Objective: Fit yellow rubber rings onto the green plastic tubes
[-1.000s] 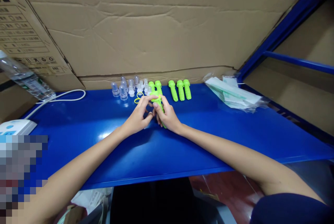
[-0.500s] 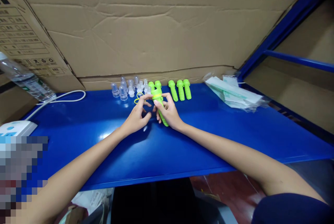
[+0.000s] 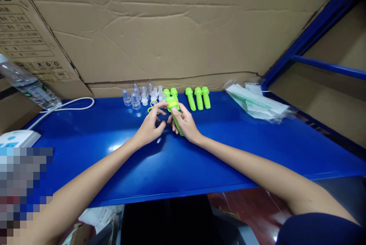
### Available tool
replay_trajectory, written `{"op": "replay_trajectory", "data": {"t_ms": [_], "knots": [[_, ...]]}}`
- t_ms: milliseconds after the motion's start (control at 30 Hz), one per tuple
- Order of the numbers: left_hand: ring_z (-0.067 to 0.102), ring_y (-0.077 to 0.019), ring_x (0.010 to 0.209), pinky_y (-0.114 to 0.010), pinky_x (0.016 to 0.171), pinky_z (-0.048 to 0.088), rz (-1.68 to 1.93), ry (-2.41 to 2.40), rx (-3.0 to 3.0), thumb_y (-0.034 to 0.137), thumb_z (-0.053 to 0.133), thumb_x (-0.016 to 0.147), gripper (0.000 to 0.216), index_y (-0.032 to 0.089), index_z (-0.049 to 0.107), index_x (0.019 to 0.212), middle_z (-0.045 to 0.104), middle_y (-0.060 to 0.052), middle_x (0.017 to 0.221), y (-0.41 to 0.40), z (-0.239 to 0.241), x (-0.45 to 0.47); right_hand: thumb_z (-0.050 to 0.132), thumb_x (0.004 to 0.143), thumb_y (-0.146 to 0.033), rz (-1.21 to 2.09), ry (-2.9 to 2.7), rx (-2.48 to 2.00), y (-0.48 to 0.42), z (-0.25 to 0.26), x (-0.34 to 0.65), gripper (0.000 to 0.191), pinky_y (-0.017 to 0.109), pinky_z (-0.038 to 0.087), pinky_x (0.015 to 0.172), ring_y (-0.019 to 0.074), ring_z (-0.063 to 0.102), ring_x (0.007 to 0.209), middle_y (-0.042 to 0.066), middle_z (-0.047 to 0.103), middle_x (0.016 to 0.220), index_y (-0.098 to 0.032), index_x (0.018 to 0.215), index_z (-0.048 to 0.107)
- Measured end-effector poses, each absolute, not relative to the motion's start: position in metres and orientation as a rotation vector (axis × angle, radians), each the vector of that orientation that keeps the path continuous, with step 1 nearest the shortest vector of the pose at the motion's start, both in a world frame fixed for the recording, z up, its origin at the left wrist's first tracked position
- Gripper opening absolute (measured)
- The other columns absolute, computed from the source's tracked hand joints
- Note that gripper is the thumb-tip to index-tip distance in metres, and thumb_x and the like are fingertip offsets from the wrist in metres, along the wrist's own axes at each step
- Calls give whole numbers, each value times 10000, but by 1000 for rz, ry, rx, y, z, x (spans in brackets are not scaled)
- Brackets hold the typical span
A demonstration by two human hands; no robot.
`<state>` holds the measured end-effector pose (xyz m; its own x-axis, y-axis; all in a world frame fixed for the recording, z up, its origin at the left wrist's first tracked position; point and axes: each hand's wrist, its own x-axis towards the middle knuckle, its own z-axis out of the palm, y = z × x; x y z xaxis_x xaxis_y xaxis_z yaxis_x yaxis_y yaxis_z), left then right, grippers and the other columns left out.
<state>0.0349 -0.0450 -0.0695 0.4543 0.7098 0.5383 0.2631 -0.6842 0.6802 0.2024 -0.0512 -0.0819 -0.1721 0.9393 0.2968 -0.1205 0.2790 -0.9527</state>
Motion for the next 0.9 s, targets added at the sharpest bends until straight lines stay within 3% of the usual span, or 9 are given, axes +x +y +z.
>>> {"op": "replay_trajectory", "data": {"t_ms": [167, 333, 567, 700, 900], "knots": [[579, -186, 1077, -324, 842, 516, 1145, 802, 2221, 51, 497, 795, 569, 221, 403, 1330, 529, -108, 1304, -46, -70, 35, 538, 915, -606, 1164, -1402, -817, -52, -83, 203, 495, 143, 342, 278, 59, 494, 354, -77, 588, 642, -207, 1200, 472], [561, -200, 1118, -412, 1011, 468, 1104, 805, 2291, 40, 479, 793, 593, 209, 401, 1357, 521, -111, 1306, -45, -69, 34, 521, 912, -626, 1172, -1392, -848, -51, -82, 202, 486, 144, 337, 272, 56, 480, 339, -81, 578, 619, -200, 1143, 493], [474, -258, 1321, -489, 1127, 374, 1027, 869, 2330, 54, 488, 774, 625, 226, 418, 1371, 502, -110, 1383, -44, -60, 31, 531, 899, -632, 1172, -1372, -877, -50, -81, 202, 479, 144, 320, 268, 58, 467, 331, -84, 573, 598, -205, 1113, 492], [535, -239, 1229, -453, 1094, 412, 1087, 816, 2333, 66, 501, 772, 599, 215, 446, 1350, 543, -105, 1331, -44, -57, 30, 524, 904, -626, 1174, -1381, -879, -50, -82, 202, 463, 138, 315, 272, 54, 464, 326, -91, 568, 591, -213, 1110, 481], [575, -239, 1142, -390, 907, 504, 1074, 883, 2270, 127, 549, 764, 601, 224, 435, 1346, 544, -106, 1345, -47, -60, 31, 502, 911, -640, 1181, -1385, -853, -51, -81, 202, 461, 143, 317, 266, 62, 457, 320, -96, 575, 578, -223, 1102, 452]]}}
